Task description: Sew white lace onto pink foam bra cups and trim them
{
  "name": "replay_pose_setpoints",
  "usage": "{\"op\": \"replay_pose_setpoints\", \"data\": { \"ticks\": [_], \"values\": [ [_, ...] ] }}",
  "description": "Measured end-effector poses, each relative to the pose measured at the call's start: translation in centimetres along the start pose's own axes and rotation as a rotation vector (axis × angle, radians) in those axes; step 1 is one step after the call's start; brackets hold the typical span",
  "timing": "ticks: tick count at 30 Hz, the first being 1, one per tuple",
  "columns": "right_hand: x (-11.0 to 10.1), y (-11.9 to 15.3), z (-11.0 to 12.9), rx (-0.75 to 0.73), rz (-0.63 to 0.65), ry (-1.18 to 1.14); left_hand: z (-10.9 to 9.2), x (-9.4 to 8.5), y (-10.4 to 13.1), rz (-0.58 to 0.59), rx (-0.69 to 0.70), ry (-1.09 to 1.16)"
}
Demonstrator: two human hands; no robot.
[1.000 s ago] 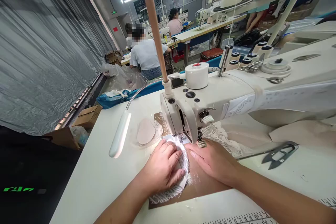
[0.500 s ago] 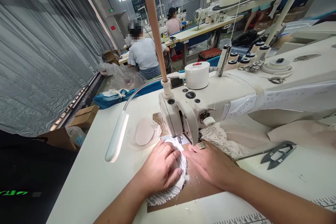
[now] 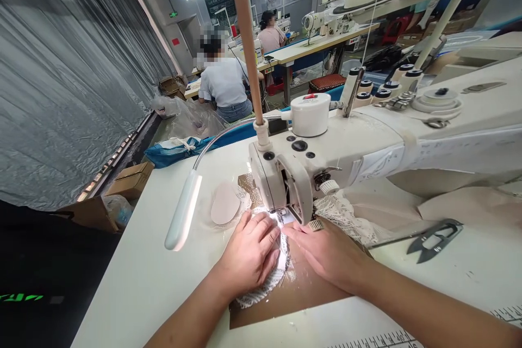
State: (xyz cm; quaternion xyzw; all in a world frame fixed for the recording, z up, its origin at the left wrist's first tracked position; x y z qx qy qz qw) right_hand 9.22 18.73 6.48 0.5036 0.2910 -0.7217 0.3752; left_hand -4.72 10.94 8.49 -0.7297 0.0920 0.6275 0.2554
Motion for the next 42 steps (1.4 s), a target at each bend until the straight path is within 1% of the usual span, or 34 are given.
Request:
{"op": "replay_pose_setpoints", "data": {
  "ticks": [3,7,12,16,20,23,29,35,38,42],
  "values": [
    [0.2,0.1,-0.1,-0.048,-0.027,-0.002,-0.1,0.2,0.0,-0.017,0.061,0.012],
    [0.2,0.1,-0.1,-0.035,-0.023,0.009,0.1,0.5,0.2,-0.023,0.075,0.068],
    [0.0,-0.1,0.1,0.015,0.009,0.0,0.4,0.8,0.3,0.023,0.044,0.062],
    [0.0,-0.3,0.2,0.031,-0.012,0.007,0.6,0.9,0.2,0.027,0.035,0.033],
    [0.1,-0.2,0.1,0.02,-0.053,0.008,0.7,1.0,0.2,0.025,0.035,0.023],
    [0.0,0.0,0.1,0.012,-0.055,0.007,0.7,1.0,0.1,0.025,0.024,0.026],
    [-0.4,-0.1,0.0,-0.042,-0.109,-0.027,1.0,0.7,0.1,0.026,0.017,0.041],
    [0.0,0.0,-0.1,-0.047,-0.151,-0.017,1.6,0.6,0.0,0.047,-0.03,0.027],
    [0.0,-0.2,0.0,-0.051,-0.159,-0.027,1.7,0.6,0.0,0.054,-0.059,0.006],
    [-0.6,-0.4,0.1,-0.032,-0.139,-0.074,1.3,0.2,0.3,0.044,-0.06,0.004]
  ]
}}
Point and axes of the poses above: each hand's wrist, its own y-axis away from the middle knuckle, its own x-axis out of the palm, z = x × y, the point moved 4 cm from there along -y, towards the middle knuckle, and after that the axes turned 4 degrees about x, right-handed, at the moved point
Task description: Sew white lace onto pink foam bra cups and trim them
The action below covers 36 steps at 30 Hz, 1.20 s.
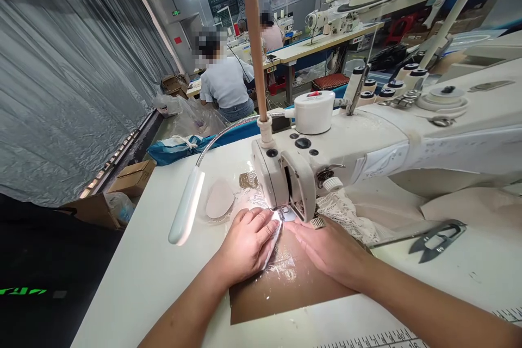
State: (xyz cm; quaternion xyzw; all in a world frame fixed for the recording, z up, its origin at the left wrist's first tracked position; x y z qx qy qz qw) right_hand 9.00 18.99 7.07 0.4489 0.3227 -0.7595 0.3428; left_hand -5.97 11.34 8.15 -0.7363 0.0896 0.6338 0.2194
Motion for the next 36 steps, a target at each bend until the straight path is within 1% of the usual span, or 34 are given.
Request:
{"op": "replay_pose_setpoints", "data": {
  "ticks": [5,8,13,18,20,22,25,29,32,36],
  "values": [
    [-0.2,0.0,0.0,0.034,0.073,-0.038,-0.5,-0.5,0.5,-0.011,0.001,0.11],
    [-0.2,0.1,-0.1,0.045,0.086,-0.041,-0.7,-0.4,0.6,-0.022,-0.02,0.155],
    [0.0,0.2,-0.3,0.033,0.057,-0.042,-0.8,-0.2,0.3,-0.094,-0.07,0.096],
    [0.2,0.4,-0.4,0.005,0.011,-0.021,-0.3,-0.3,0.2,-0.109,-0.091,0.258],
    [0.2,0.4,-0.3,-0.012,-0.01,-0.022,-0.2,-0.4,0.3,-0.109,-0.096,0.288],
    [0.2,0.5,-0.3,-0.035,-0.021,-0.037,-0.2,-0.5,0.3,-0.099,-0.099,0.304],
    [0.2,0.5,-0.1,-0.084,0.019,-0.04,-0.3,-0.6,0.5,-0.067,-0.101,0.331],
    [0.2,0.7,0.0,-0.134,0.061,-0.014,-0.4,-0.6,0.6,0.001,-0.025,0.279],
    [0.4,0.8,0.0,-0.124,0.067,-0.013,-0.6,-0.3,0.6,0.065,0.039,0.186],
    [0.6,1.0,0.0,-0.088,0.069,0.027,-0.9,0.0,0.5,0.095,0.048,0.11]
  ]
}}
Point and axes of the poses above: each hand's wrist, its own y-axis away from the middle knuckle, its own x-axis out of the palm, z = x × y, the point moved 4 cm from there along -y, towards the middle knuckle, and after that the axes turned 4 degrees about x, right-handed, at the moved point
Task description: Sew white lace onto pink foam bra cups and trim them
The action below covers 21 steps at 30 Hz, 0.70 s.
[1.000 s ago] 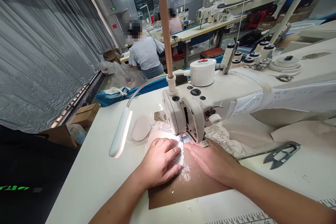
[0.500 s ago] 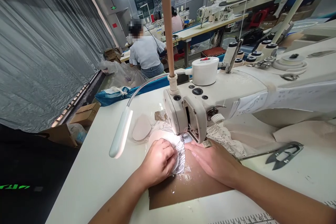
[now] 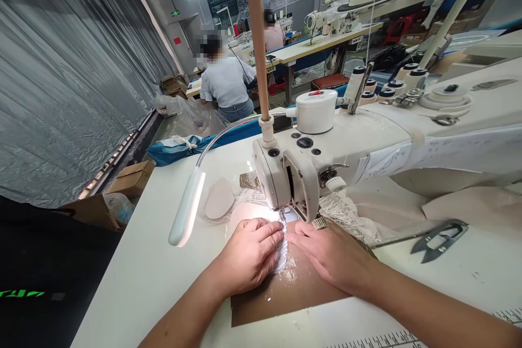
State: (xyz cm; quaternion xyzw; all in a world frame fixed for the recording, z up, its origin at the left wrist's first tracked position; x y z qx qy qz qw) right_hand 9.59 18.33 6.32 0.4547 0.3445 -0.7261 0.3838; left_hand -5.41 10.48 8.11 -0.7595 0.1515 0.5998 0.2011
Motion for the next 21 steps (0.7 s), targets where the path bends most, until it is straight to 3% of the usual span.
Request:
{"op": "replay_pose_setpoints", "data": {
  "ticks": [10,21],
  "values": [
    [-0.3,-0.5,0.1,0.128,0.037,0.094,-0.3,0.0,-0.7,0.005,-0.113,-0.055],
    [0.8,1.4,-0.5,-0.212,-0.09,0.078,0.0,0.0,0.6,-0.117,0.041,0.1]
  ]
}}
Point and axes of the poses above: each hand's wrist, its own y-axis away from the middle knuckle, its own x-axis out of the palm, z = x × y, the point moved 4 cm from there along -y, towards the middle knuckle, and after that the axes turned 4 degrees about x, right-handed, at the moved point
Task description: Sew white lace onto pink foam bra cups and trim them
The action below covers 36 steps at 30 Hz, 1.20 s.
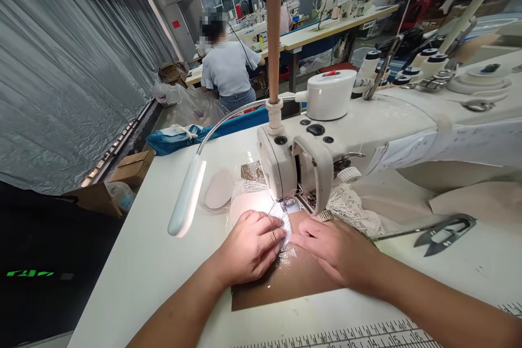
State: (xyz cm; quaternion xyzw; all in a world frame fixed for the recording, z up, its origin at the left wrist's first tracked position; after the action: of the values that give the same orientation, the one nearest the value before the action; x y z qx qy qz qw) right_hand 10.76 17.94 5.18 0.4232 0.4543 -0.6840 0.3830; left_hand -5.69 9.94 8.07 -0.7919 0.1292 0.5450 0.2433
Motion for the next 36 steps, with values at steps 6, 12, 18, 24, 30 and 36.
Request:
{"op": "replay_pose_setpoints", "data": {
  "ticks": [6,12,18,24,30,36],
  "values": [
    [-0.11,0.11,0.13,-0.037,-0.008,-0.058,0.07,0.17,0.03,-0.014,0.038,0.003],
    [-0.17,0.16,0.01,-0.021,-0.032,-0.104,0.03,0.46,0.05,0.042,0.046,-0.089],
    [-0.01,0.28,-0.09,-0.031,-0.032,-0.097,-0.02,0.25,0.05,0.054,0.09,-0.141],
    [-0.03,0.34,-0.2,-0.008,-0.089,-0.141,-0.29,0.41,-0.14,0.097,0.085,-0.158],
    [0.11,0.39,0.0,-0.034,-0.091,-0.059,-0.26,0.39,-0.1,0.1,0.068,-0.125],
    [-0.46,0.01,0.66,-0.05,-0.069,0.0,0.08,0.33,-0.02,0.112,0.003,-0.065]
  ]
}}
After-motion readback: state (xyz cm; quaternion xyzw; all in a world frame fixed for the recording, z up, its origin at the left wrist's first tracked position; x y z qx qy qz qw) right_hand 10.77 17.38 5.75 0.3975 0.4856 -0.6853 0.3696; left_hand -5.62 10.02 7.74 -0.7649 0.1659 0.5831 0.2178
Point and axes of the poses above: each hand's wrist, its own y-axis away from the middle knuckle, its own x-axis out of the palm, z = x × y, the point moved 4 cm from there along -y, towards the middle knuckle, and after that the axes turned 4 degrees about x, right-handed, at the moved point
